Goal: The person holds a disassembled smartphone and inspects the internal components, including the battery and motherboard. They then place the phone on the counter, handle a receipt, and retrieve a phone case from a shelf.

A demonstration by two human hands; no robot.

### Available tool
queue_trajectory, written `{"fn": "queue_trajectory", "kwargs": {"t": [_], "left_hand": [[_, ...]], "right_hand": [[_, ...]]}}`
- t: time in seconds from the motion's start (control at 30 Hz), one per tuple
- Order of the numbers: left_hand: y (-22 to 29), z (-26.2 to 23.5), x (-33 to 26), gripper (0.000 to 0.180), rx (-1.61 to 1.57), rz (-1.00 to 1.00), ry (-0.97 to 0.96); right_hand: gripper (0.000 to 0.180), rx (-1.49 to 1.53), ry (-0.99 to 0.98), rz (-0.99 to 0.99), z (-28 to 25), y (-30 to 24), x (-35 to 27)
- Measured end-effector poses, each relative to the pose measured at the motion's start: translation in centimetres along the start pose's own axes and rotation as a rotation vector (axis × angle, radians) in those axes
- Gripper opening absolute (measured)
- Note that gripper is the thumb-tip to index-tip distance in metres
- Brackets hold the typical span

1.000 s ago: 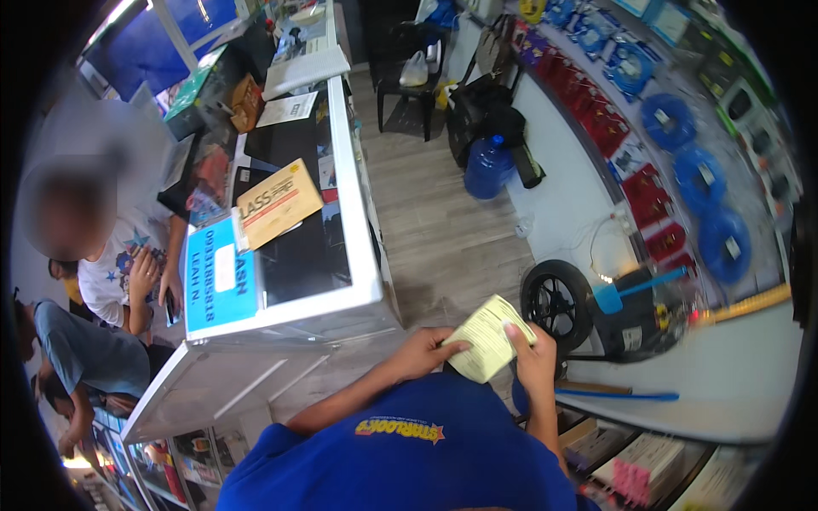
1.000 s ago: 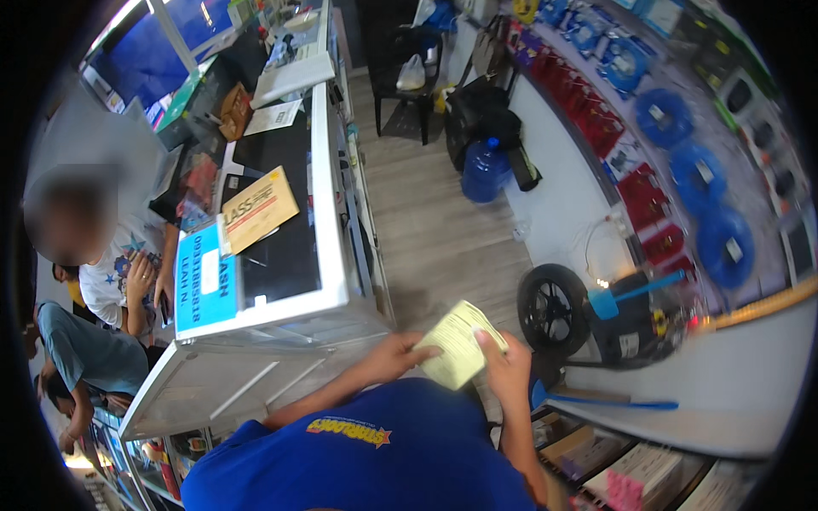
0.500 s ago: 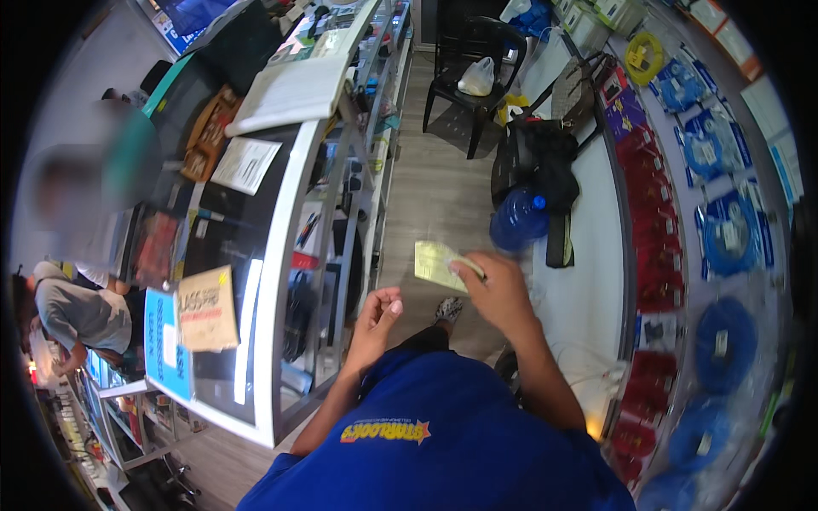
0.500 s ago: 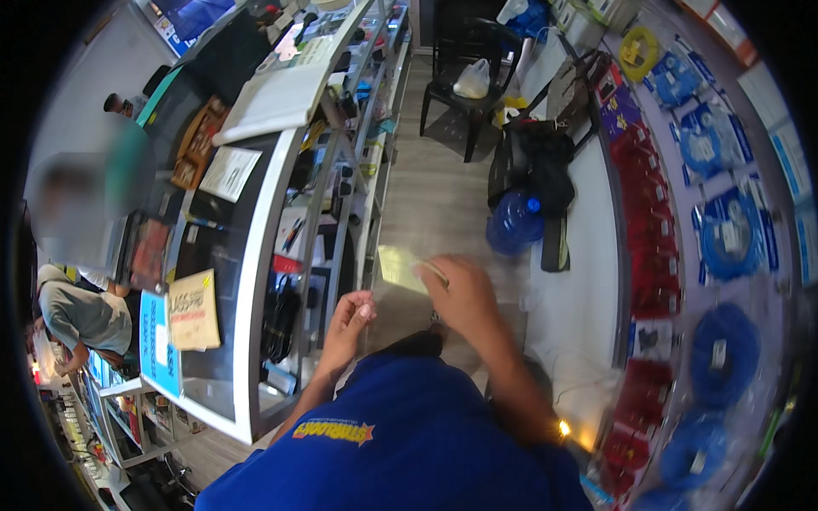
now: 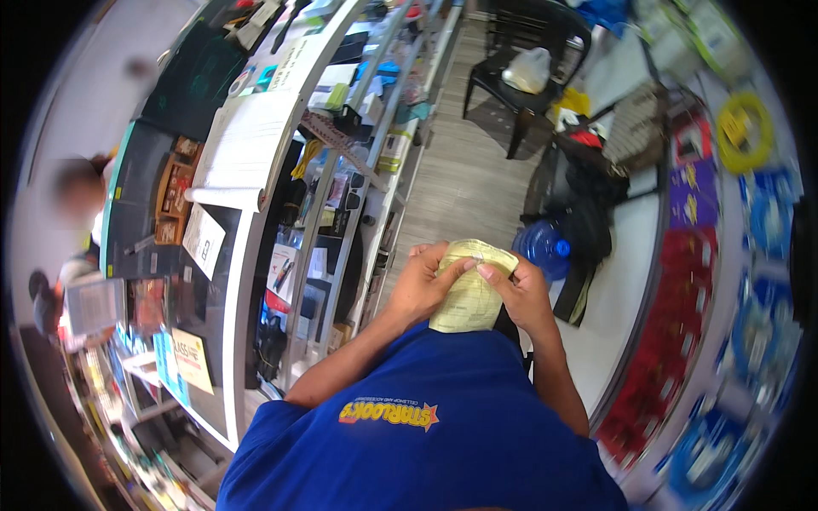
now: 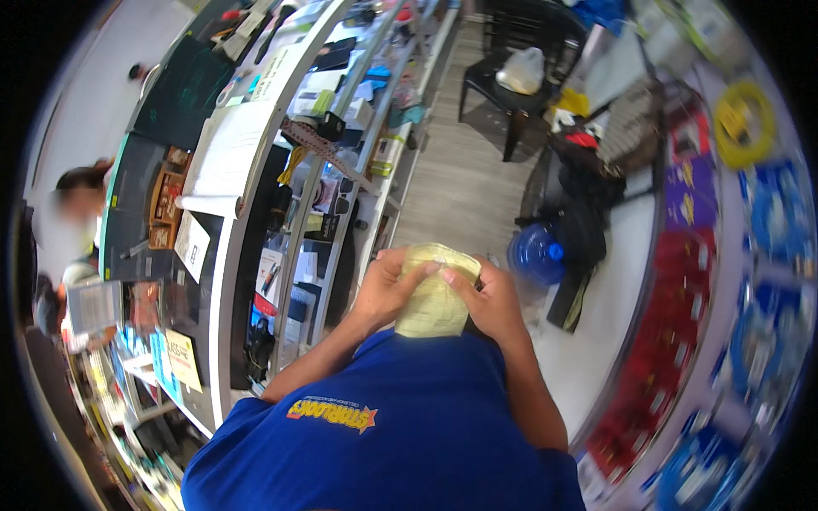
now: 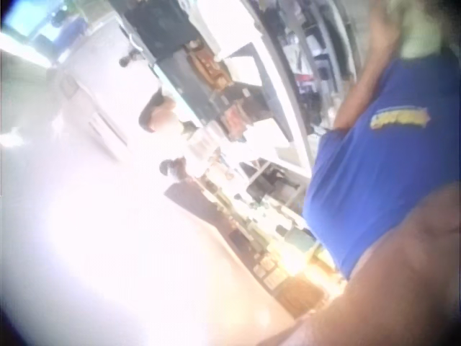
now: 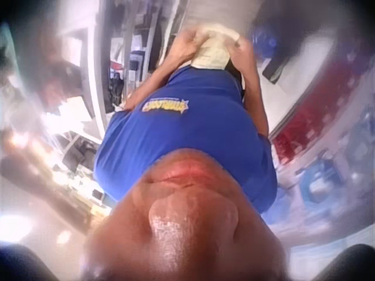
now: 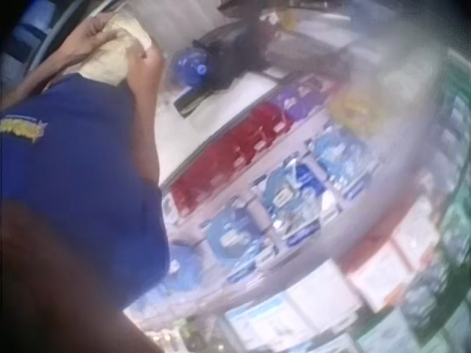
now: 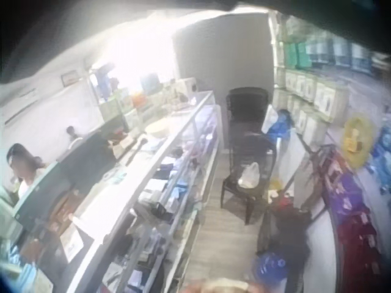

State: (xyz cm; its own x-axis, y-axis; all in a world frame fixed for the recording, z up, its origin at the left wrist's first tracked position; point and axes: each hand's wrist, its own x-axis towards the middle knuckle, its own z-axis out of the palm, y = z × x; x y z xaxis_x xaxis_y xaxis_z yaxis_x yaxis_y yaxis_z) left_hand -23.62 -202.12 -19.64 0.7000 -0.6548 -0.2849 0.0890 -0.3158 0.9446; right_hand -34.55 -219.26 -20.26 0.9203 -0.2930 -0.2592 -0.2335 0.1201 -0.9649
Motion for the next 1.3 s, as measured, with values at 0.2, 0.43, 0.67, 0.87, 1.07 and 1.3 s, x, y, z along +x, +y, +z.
{"fn": "queue_trajectory", "kwargs": {"t": [0.2,0.43,0.67,0.87,1.07,1.3], "left_hand": [[3.8,-2.4,6.4,0.017,-0.031,0.136,0.552],[12.0,-20.4,7.8,0.043,0.234,0.217,1.450],[5.9,-30.3,7.4,0.075,1.184,-0.455,1.421],[4.1,-30.4,7.6,0.067,1.235,-0.779,0.803],[14.0,-22.9,12.9,0.049,1.193,-0.107,1.287],[-5.5,-3.8,19.2,0.026,0.173,-0.764,0.289]], "right_hand": [[0.026,0.287,-0.324,0.168,-1.2,-5.0,12.9],[0.027,0.128,-0.615,0.035,1.1,-8.2,24.1],[0.025,0.005,-0.608,0.134,0.7,-6.2,31.0],[0.026,0.009,-0.524,0.226,-1.2,-3.7,36.0],[0.029,-0.091,-0.450,0.318,-5.0,4.9,41.8],[0.036,-0.841,-0.769,0.431,-14.1,33.3,40.1]]}}
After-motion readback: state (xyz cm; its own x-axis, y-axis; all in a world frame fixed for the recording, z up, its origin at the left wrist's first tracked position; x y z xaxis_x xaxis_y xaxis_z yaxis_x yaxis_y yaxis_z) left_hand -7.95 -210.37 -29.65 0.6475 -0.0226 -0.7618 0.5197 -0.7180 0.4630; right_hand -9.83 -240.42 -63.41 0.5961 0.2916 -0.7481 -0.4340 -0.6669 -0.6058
